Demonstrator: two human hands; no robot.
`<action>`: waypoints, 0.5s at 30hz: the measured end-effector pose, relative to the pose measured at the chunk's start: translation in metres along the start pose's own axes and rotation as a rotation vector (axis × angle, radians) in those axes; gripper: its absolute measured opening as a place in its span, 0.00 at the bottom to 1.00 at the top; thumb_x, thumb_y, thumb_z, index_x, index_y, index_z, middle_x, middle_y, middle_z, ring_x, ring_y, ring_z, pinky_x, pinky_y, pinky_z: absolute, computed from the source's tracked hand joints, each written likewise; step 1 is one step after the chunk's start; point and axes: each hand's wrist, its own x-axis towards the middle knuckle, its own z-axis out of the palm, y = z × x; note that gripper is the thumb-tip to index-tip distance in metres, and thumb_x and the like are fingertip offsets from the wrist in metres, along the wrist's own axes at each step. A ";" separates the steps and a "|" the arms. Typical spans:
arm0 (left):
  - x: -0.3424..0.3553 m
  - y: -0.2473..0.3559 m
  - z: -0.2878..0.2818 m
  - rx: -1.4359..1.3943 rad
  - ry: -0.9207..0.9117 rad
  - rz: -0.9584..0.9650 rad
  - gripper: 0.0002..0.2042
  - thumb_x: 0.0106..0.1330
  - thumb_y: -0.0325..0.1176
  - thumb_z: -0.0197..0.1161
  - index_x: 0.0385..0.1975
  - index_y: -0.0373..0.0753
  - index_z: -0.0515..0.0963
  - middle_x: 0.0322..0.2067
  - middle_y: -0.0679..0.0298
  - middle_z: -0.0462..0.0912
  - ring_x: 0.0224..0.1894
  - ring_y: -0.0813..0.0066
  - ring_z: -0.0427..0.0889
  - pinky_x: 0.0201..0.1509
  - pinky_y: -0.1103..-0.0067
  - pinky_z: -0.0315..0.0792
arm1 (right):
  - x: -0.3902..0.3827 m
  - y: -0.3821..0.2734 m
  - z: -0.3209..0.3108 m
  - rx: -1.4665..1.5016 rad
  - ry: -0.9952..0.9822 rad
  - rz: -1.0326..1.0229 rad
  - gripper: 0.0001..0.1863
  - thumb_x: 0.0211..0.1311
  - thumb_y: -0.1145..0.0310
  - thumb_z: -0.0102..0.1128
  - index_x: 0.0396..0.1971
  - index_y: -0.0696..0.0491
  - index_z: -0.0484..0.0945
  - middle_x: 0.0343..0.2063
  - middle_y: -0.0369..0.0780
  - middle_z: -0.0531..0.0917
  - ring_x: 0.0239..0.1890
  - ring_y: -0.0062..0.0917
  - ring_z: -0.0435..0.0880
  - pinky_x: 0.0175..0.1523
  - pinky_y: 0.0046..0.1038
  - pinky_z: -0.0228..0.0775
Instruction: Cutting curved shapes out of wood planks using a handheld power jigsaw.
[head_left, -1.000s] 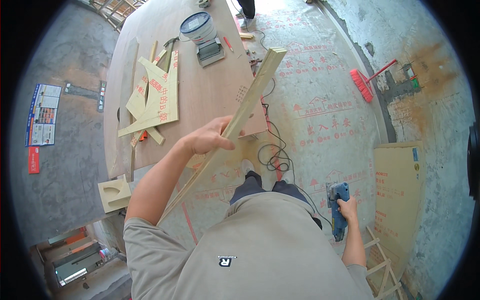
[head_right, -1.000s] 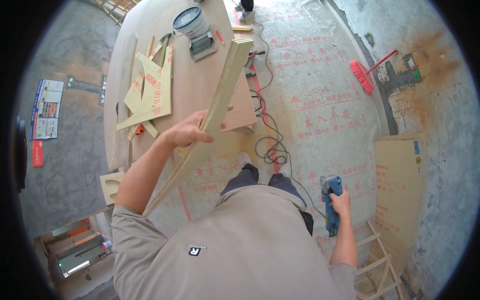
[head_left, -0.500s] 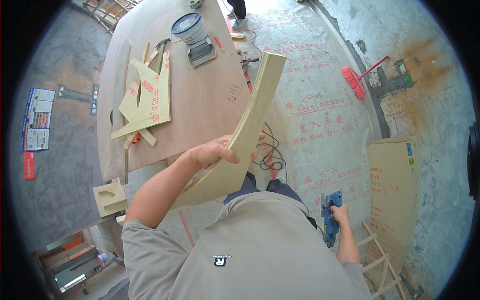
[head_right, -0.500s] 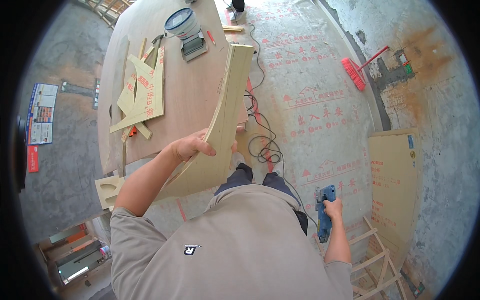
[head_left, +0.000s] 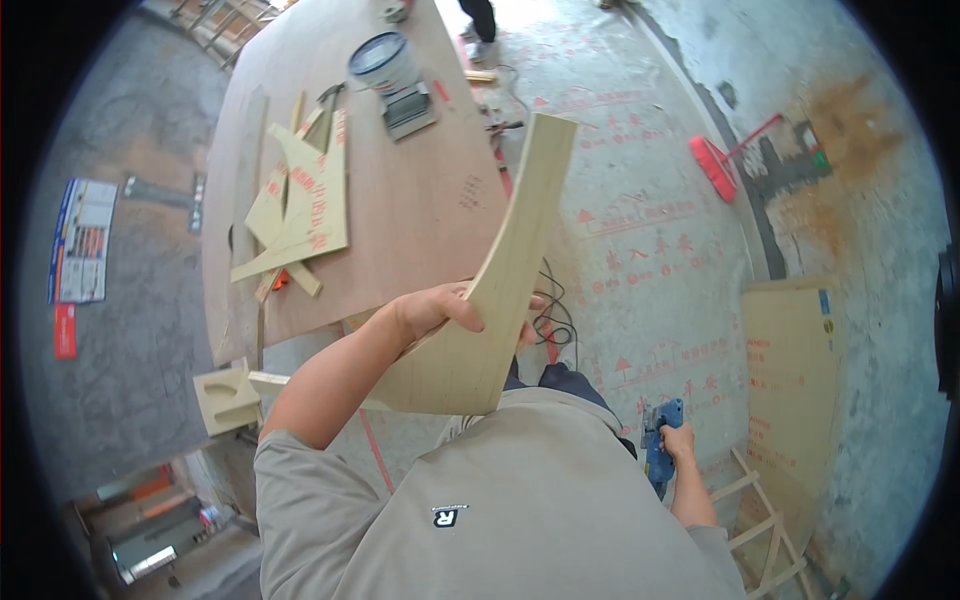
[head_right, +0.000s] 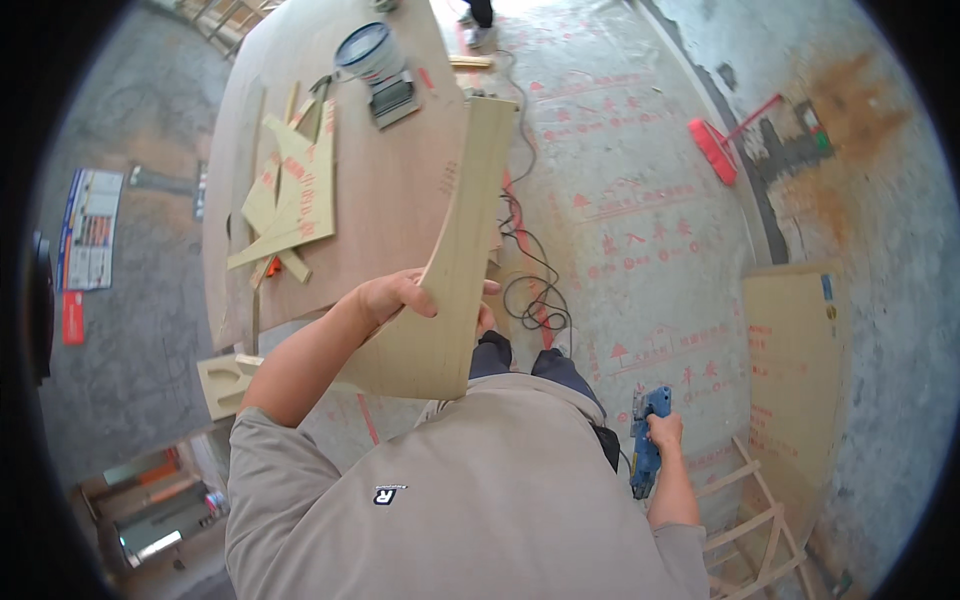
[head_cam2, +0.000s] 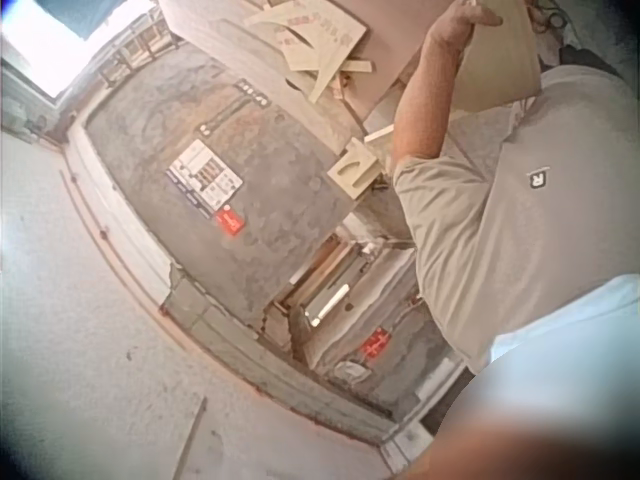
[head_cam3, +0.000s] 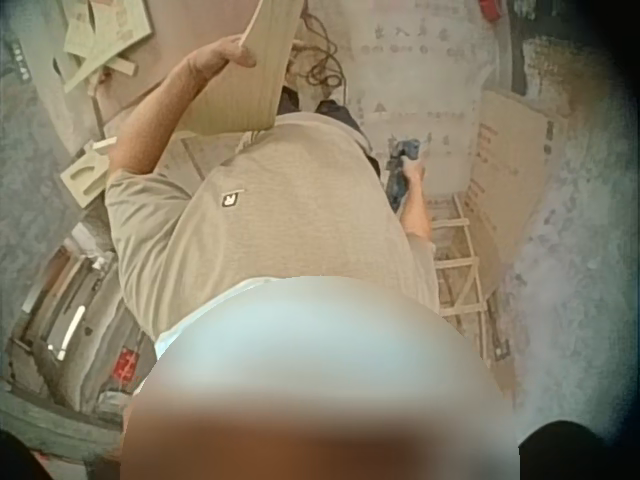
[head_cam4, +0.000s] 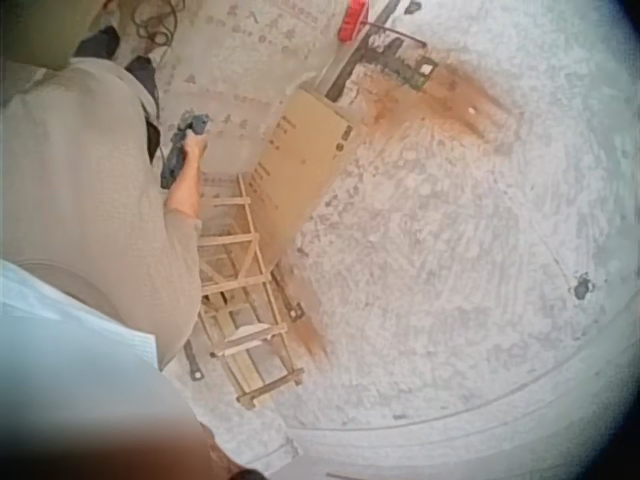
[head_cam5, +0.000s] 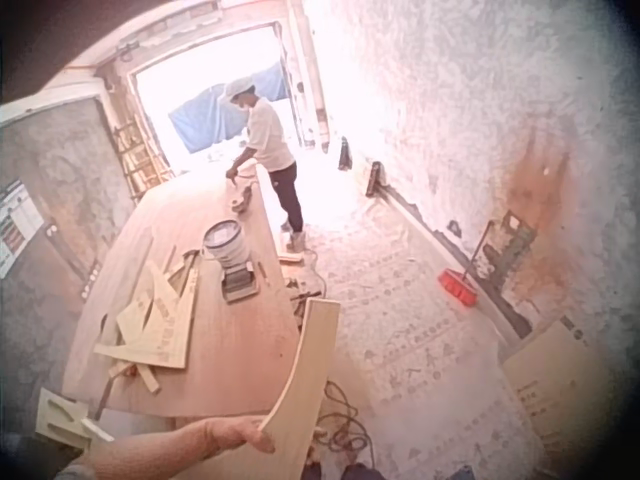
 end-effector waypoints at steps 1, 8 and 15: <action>0.001 -0.001 -0.002 0.024 0.011 -0.001 0.46 0.46 0.33 0.68 0.73 0.32 0.62 0.55 0.48 0.80 0.55 0.60 0.80 0.63 0.68 0.74 | 0.001 0.001 -0.002 -0.023 -0.002 0.006 0.11 0.50 0.68 0.64 0.21 0.62 0.82 0.18 0.44 0.85 0.20 0.31 0.87 0.31 0.36 0.80; -0.050 -0.008 -0.044 0.878 0.284 -0.039 0.32 0.53 0.31 0.65 0.64 0.42 0.78 0.50 0.62 0.84 0.53 0.63 0.80 0.62 0.69 0.71 | -0.002 -0.014 -0.002 -0.064 -0.056 -0.145 0.11 0.50 0.71 0.63 0.15 0.61 0.77 0.14 0.43 0.81 0.14 0.30 0.82 0.23 0.35 0.74; -0.168 -0.019 -0.084 1.583 0.553 -0.338 0.34 0.57 0.29 0.70 0.67 0.50 0.72 0.57 0.61 0.78 0.68 0.61 0.71 0.71 0.57 0.68 | -0.040 -0.081 -0.008 -0.200 -0.092 -0.204 0.09 0.52 0.72 0.63 0.21 0.62 0.78 0.16 0.42 0.81 0.13 0.29 0.80 0.21 0.34 0.73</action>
